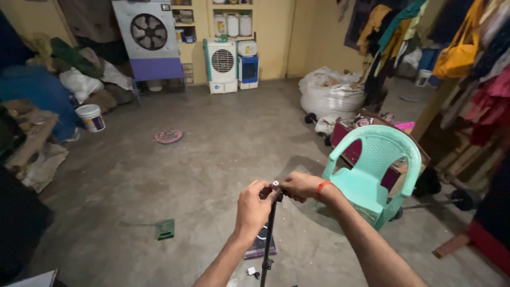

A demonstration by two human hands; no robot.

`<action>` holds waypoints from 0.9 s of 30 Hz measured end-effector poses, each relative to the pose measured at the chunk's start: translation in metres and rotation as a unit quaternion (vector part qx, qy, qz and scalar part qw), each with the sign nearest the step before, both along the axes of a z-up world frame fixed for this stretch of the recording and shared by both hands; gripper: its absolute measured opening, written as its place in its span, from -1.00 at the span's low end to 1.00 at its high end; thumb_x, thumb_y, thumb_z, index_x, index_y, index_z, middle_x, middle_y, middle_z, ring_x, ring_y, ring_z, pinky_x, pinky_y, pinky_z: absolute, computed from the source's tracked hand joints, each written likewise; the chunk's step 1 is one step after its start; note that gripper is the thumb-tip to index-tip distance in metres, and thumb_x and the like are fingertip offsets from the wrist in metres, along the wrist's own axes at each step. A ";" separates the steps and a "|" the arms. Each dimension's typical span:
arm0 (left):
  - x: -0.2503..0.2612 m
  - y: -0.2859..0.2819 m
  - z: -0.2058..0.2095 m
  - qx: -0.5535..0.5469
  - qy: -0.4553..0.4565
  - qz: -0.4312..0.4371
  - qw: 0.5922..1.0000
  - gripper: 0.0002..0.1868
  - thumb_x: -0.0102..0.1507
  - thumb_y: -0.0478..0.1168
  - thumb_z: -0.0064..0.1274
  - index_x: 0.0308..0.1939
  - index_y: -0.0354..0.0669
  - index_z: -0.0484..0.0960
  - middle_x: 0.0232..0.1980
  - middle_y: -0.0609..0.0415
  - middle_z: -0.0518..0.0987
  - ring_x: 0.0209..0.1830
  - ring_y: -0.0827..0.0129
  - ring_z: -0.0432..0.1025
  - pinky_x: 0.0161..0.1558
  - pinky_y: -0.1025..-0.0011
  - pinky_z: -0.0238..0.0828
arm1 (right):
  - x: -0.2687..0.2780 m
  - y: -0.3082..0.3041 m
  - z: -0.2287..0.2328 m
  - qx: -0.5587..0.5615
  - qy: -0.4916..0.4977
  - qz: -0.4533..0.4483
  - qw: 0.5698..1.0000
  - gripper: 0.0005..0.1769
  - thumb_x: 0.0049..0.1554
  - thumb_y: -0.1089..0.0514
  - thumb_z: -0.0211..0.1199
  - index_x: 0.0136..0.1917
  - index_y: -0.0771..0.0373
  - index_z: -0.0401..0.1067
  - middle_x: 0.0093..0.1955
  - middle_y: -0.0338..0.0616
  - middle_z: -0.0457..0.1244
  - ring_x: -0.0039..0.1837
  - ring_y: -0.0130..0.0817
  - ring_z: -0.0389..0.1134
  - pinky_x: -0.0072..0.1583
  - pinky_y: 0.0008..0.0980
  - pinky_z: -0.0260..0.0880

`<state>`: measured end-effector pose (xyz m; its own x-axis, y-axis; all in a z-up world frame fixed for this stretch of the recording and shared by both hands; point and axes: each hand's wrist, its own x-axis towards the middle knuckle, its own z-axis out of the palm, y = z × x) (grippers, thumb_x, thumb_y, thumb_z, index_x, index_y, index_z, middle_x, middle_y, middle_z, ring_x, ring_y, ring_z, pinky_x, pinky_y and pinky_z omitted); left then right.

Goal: The person assembles a tripod by extending its legs and telescopic pole, then attaches a phone mount to the top. The person handles the tripod and mount by hand.

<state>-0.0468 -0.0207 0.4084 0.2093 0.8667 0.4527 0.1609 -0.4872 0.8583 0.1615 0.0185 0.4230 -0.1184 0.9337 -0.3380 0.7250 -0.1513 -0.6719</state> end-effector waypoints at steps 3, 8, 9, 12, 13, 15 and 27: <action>-0.004 0.004 -0.001 0.002 -0.026 -0.022 0.999 -0.83 0.19 -0.26 0.25 -0.25 -0.31 0.66 -0.29 -0.03 0.65 -0.30 0.26 0.64 -0.24 0.35 0.54 | 0.000 -0.015 0.002 0.008 0.105 0.015 0.994 -0.57 0.29 -0.15 0.04 -0.09 0.19 0.53 -0.43 -0.33 0.13 -0.41 -0.54 0.10 -0.35 -0.45 0.09; 0.002 0.003 -0.004 -0.005 -0.019 -0.019 1.000 -0.81 0.19 -0.22 0.26 -0.25 -0.30 0.66 -0.28 -0.03 0.64 -0.33 0.24 0.63 -0.25 0.34 0.52 | 0.000 -0.037 0.000 0.067 0.200 -0.028 0.977 -0.64 0.30 -0.10 0.14 -0.03 0.24 0.49 -0.37 -0.37 0.11 -0.33 -0.58 0.08 -0.29 -0.50 0.10; 0.004 0.002 -0.004 -0.002 -0.024 -0.020 1.000 -0.81 0.19 -0.23 0.26 -0.24 -0.30 0.66 -0.28 -0.03 0.64 -0.32 0.25 0.63 -0.25 0.34 0.52 | 0.001 -0.039 0.001 0.073 0.225 -0.033 0.971 -0.65 0.31 -0.08 0.14 -0.02 0.24 0.50 -0.36 -0.38 0.10 -0.31 -0.59 0.08 -0.28 -0.52 0.10; 0.004 0.003 -0.004 -0.002 0.007 0.001 1.000 -0.80 0.20 -0.22 0.28 -0.24 -0.31 0.67 -0.27 -0.06 0.63 -0.30 0.22 0.61 -0.24 0.33 0.50 | 0.002 -0.040 -0.001 0.108 0.218 -0.032 0.969 -0.66 0.29 -0.04 0.20 -0.03 0.30 0.51 -0.31 -0.37 0.16 -0.27 -0.58 0.07 -0.24 -0.51 0.08; 0.004 0.002 -0.004 -0.011 -0.006 -0.008 1.000 -0.80 0.20 -0.22 0.27 -0.22 -0.30 0.67 -0.26 -0.04 0.64 -0.29 0.24 0.63 -0.23 0.35 0.52 | 0.002 -0.039 -0.002 0.112 0.238 -0.023 0.964 -0.67 0.28 -0.03 0.20 -0.02 0.29 0.50 -0.27 -0.36 0.21 -0.24 -0.58 0.13 -0.19 -0.52 0.15; 0.007 0.003 -0.004 -0.030 -0.034 -0.026 0.999 -0.81 0.20 -0.22 0.24 -0.20 -0.26 0.68 -0.23 0.01 0.66 -0.26 0.29 0.66 -0.20 0.38 0.55 | 0.008 -0.039 -0.004 0.120 0.278 -0.005 0.953 -0.69 0.26 -0.03 0.19 -0.01 0.27 0.49 -0.20 -0.34 0.30 -0.18 -0.58 0.24 -0.10 -0.53 0.29; 0.018 0.009 -0.023 -0.087 -0.032 -0.067 0.993 -0.77 0.30 -0.17 0.16 -0.07 -0.26 0.60 -0.18 0.03 0.75 -0.13 0.41 0.66 -0.08 0.40 0.60 | 0.025 -0.021 -0.020 0.099 0.425 0.041 0.899 -0.65 0.13 0.15 0.34 0.14 0.33 0.45 0.07 -0.19 0.37 0.15 -0.41 0.40 0.23 -0.32 0.43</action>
